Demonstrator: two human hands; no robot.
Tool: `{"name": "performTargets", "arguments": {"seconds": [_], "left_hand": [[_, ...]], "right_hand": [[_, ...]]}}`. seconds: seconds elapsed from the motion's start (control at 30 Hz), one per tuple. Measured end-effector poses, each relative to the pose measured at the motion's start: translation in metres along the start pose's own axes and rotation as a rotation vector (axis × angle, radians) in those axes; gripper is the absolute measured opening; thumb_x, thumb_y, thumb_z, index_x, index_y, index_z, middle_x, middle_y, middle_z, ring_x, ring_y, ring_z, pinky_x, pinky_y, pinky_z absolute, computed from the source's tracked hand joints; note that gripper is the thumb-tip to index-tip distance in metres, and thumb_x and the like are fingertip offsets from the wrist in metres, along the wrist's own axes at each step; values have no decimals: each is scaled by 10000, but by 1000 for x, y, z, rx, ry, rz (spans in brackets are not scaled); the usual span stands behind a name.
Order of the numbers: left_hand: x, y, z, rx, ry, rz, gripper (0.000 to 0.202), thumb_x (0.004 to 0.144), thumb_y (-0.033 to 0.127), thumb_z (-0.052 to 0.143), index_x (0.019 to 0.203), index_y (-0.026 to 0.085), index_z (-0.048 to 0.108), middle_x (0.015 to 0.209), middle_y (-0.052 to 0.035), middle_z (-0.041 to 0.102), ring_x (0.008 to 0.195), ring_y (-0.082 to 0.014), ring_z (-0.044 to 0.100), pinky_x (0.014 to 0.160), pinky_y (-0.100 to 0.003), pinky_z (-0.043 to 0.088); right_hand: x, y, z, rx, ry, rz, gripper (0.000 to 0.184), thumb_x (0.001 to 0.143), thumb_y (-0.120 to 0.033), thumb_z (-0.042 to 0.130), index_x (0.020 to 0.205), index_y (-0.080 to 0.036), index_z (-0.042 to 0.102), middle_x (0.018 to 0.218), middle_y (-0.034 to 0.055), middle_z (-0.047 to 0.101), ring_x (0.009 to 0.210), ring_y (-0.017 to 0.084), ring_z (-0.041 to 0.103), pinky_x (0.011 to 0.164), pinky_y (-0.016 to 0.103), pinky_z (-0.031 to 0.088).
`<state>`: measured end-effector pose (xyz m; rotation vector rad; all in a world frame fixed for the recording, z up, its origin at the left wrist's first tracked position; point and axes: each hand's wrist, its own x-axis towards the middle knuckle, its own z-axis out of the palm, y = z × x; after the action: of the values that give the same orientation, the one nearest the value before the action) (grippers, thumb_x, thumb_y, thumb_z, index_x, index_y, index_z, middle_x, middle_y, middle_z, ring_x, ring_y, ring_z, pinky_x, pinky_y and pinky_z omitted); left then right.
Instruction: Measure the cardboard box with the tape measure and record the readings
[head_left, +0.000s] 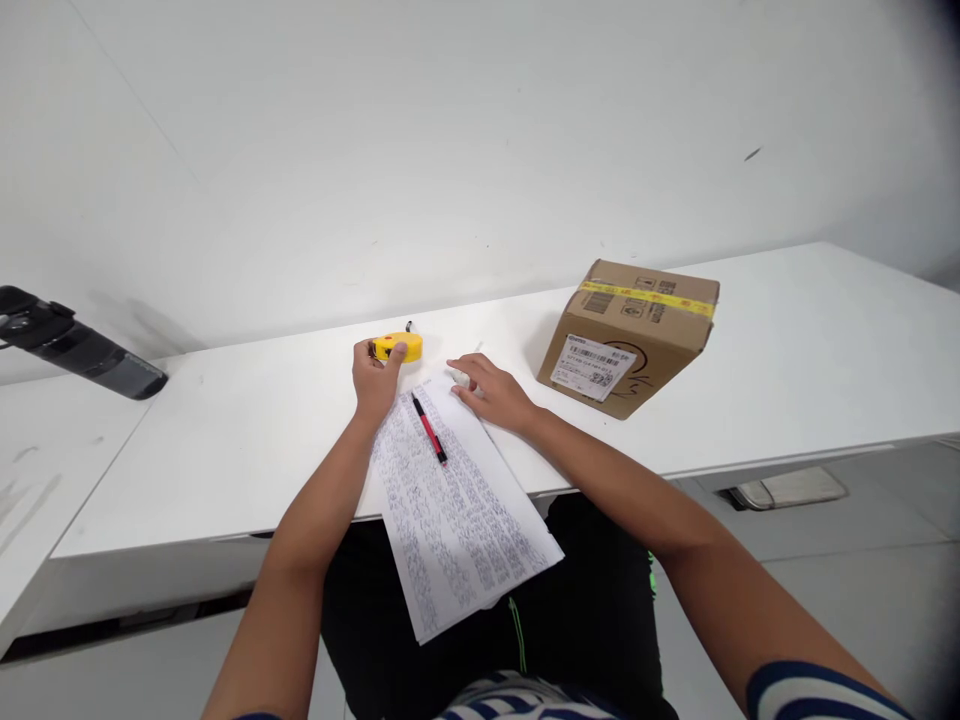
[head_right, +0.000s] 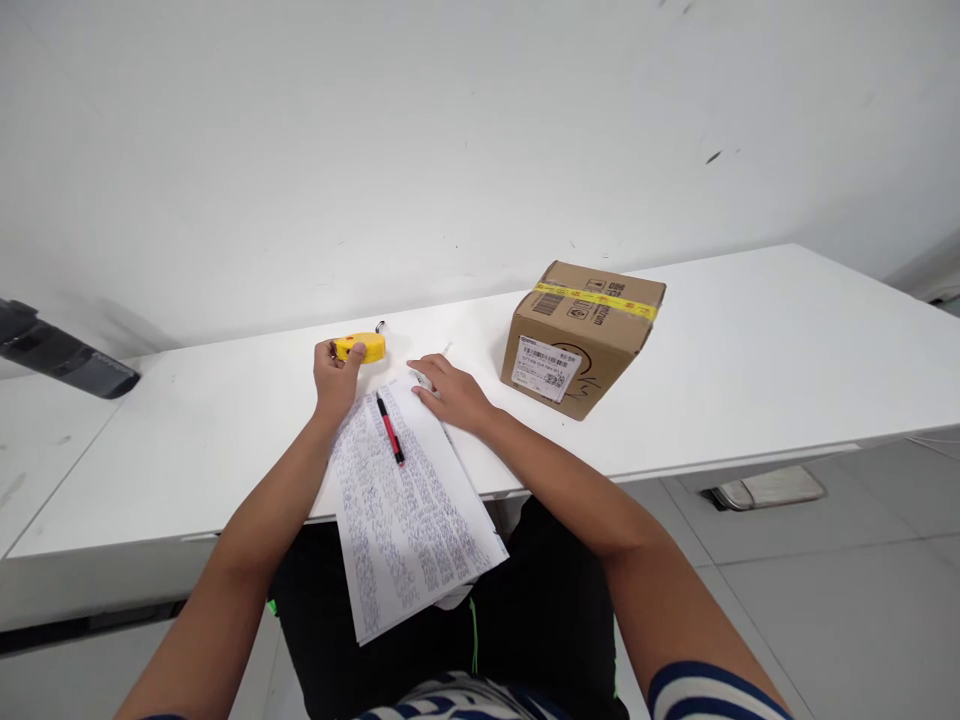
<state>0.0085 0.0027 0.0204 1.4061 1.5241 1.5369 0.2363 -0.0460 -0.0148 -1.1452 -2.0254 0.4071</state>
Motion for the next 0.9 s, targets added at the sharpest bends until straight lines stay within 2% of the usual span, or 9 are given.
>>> {"name": "performTargets", "arguments": {"seconds": [0.1, 0.17, 0.3, 0.37, 0.47, 0.57, 0.7, 0.8, 0.9], "left_hand": [[3, -1, 1, -110, -26, 5, 563, 720, 603, 848, 1002, 190, 589, 917, 0, 596, 695, -87, 470, 637, -236, 408], [4, 0, 2, -194, -85, -13, 618, 674, 683, 841, 952, 182, 608, 873, 0, 599, 690, -90, 487, 614, -232, 410], [-6, 10, 6, -329, -301, -72, 690, 656, 797, 775, 912, 166, 666, 830, -12, 637, 628, -80, 481, 547, -224, 376], [-17, 15, 7, -368, -423, -80, 693, 668, 787, 778, 958, 164, 689, 868, -27, 674, 660, -91, 533, 556, -222, 399], [-30, 20, 8, -375, -590, -76, 692, 689, 746, 799, 1053, 166, 700, 949, -52, 719, 792, -143, 645, 676, -253, 503], [-35, 18, 8, -369, -647, -70, 720, 695, 753, 789, 1099, 165, 699, 1041, -80, 743, 915, -193, 691, 803, -303, 551], [-31, 13, 7, -398, -664, -78, 760, 715, 783, 753, 1161, 170, 707, 1147, -106, 746, 1026, -227, 692, 888, -329, 543], [-27, 10, 8, -465, -705, -166, 791, 794, 845, 606, 1193, 170, 711, 1157, -121, 752, 1052, -260, 695, 887, -369, 541], [-26, 8, 8, -481, -718, -213, 701, 831, 777, 639, 1192, 181, 712, 1139, -103, 757, 1011, -246, 698, 858, -362, 535]], "right_hand": [[0, -1, -1, 11, -10, 16, 446, 989, -352, 561, 1427, -266, 573, 1395, 110, 633, 799, 176, 690, 804, 393, 613], [1, -1, -1, 30, -7, 28, 523, 982, -374, 579, 1491, -279, 508, 1431, 117, 611, 814, 182, 698, 782, 396, 619], [3, 0, 2, 82, 50, 9, 833, 932, -480, 671, 1635, -309, 258, 1583, 164, 482, 878, 203, 724, 733, 398, 636], [4, 1, 4, 87, 93, -44, 896, 923, -511, 687, 1652, -317, 203, 1624, 177, 436, 958, 222, 738, 781, 411, 649], [4, 2, 4, 54, 118, -168, 838, 933, -528, 676, 1636, -320, 268, 1613, 159, 469, 1246, 282, 684, 932, 446, 641], [2, 2, 3, 37, 86, -240, 706, 969, -505, 634, 1597, -328, 363, 1610, 125, 503, 1420, 289, 583, 1057, 476, 599], [2, 3, 3, 88, 37, -221, 625, 995, -439, 613, 1575, -340, 404, 1595, 76, 549, 1442, 264, 574, 1130, 468, 558], [1, 4, 3, 127, 41, -171, 637, 978, -420, 646, 1569, -340, 422, 1596, 62, 551, 1443, 264, 574, 1152, 466, 540], [1, 4, 2, 156, 55, -124, 665, 961, -437, 670, 1572, -334, 427, 1591, 64, 556, 1448, 266, 568, 1166, 466, 530]]}}
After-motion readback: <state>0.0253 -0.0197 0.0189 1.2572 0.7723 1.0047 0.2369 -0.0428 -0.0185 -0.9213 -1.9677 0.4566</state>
